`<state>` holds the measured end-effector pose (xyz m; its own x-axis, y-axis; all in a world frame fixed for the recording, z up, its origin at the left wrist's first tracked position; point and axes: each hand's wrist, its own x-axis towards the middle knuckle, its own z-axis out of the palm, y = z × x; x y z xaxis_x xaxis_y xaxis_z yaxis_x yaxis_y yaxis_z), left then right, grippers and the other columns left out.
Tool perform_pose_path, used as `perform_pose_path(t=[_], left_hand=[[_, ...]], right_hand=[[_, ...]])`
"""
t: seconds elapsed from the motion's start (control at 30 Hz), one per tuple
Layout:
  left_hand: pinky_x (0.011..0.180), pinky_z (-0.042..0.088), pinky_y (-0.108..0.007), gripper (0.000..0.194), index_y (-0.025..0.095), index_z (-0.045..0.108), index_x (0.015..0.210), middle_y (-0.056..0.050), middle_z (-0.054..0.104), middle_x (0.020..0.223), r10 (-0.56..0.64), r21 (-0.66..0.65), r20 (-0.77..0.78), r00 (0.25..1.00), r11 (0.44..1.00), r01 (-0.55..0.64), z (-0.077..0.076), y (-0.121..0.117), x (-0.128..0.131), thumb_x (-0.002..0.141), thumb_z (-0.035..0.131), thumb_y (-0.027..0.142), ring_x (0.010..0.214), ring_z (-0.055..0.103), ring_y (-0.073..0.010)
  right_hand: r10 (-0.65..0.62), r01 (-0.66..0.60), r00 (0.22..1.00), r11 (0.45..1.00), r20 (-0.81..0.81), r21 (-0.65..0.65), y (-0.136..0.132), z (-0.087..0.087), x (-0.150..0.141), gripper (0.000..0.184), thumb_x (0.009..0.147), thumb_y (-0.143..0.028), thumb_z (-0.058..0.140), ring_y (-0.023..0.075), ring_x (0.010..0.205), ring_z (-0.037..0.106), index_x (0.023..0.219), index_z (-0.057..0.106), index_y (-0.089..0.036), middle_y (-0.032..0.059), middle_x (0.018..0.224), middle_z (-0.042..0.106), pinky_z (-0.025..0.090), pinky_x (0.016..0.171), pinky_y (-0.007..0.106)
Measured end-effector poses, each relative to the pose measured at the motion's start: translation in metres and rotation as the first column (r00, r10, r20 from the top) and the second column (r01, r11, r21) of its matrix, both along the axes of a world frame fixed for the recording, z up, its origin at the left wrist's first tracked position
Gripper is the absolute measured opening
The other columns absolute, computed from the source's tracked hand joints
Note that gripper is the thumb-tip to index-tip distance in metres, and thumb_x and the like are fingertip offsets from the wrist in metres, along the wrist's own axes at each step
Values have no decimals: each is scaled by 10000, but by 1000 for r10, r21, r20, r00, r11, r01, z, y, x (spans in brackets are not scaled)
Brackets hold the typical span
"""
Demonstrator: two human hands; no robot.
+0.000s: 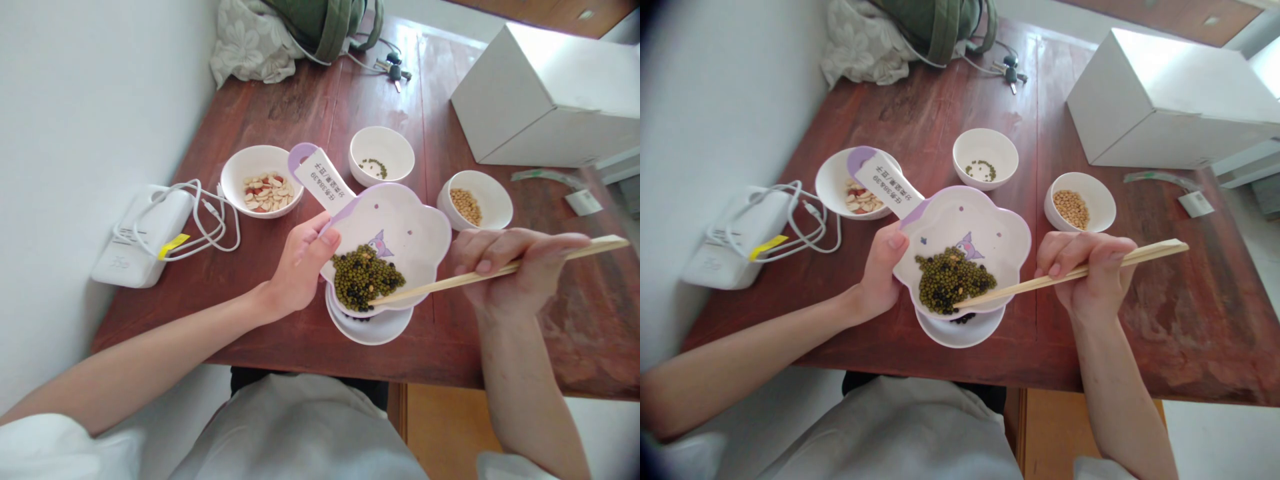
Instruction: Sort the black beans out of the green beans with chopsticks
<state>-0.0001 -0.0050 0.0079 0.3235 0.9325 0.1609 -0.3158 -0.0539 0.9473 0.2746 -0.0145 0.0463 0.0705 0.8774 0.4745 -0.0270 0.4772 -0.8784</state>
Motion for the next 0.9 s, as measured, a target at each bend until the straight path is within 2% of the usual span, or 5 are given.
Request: perform_pose_path(t=[0.2, 0.43, 0.6, 0.77, 0.9], left_hand=[[662, 470, -322, 591, 201, 765, 1213, -36, 707, 860, -19, -9, -20, 1000, 1000, 19, 2, 1, -1, 1065, 561, 735, 730, 603, -190], [637, 460, -315, 582, 205, 769, 1191, -27, 697, 833, -9, -18, -28, 1000, 1000, 8, 3, 0, 0, 1070, 555, 732, 687, 579, -175], [621, 455, -314, 600, 205, 769, 1168, -33, 700, 837, 1, -25, -51, 999, 1000, -2, 3, 0, -1, 1059, 556, 755, 682, 580, -175], [629, 453, -319, 601, 205, 769, 1181, -31, 698, 827, 4, -26, -57, 998, 1000, -5, 4, 0, 0, 1054, 559, 754, 693, 577, -183], [645, 437, -312, 590, 202, 762, 1169, -34, 685, 853, 6, -13, -26, 1000, 1000, -6, 3, 0, 1, 1058, 559, 745, 718, 567, -180]], right_hand=[[35, -35, 999, 999, 1, -7, 1, 1, 0, 792, 1060, -755, 582, 154, 256, 452, 456, 668, -251, 10, 352, 531, 391, 341, 327], [48, -49, 999, 997, -8, -60, -3, -2, -1, 757, 1041, -763, 607, 194, 340, 602, 494, 718, -252, 41, 404, 611, 427, 348, 319], [43, -44, 999, 998, -28, -43, -4, -5, -1, 727, 1054, -717, 621, 192, 350, 602, 505, 718, -249, 33, 405, 600, 442, 365, 325], [99, -100, 995, 994, -32, -50, -4, -6, -3, 698, 1073, -684, 611, 214, 378, 649, 557, 780, -246, 61, 461, 684, 474, 378, 339], [127, -128, 991, 991, -31, -29, -2, -7, -5, 696, 1087, -664, 602, 221, 367, 654, 567, 787, -239, 57, 451, 681, 481, 373, 341]])
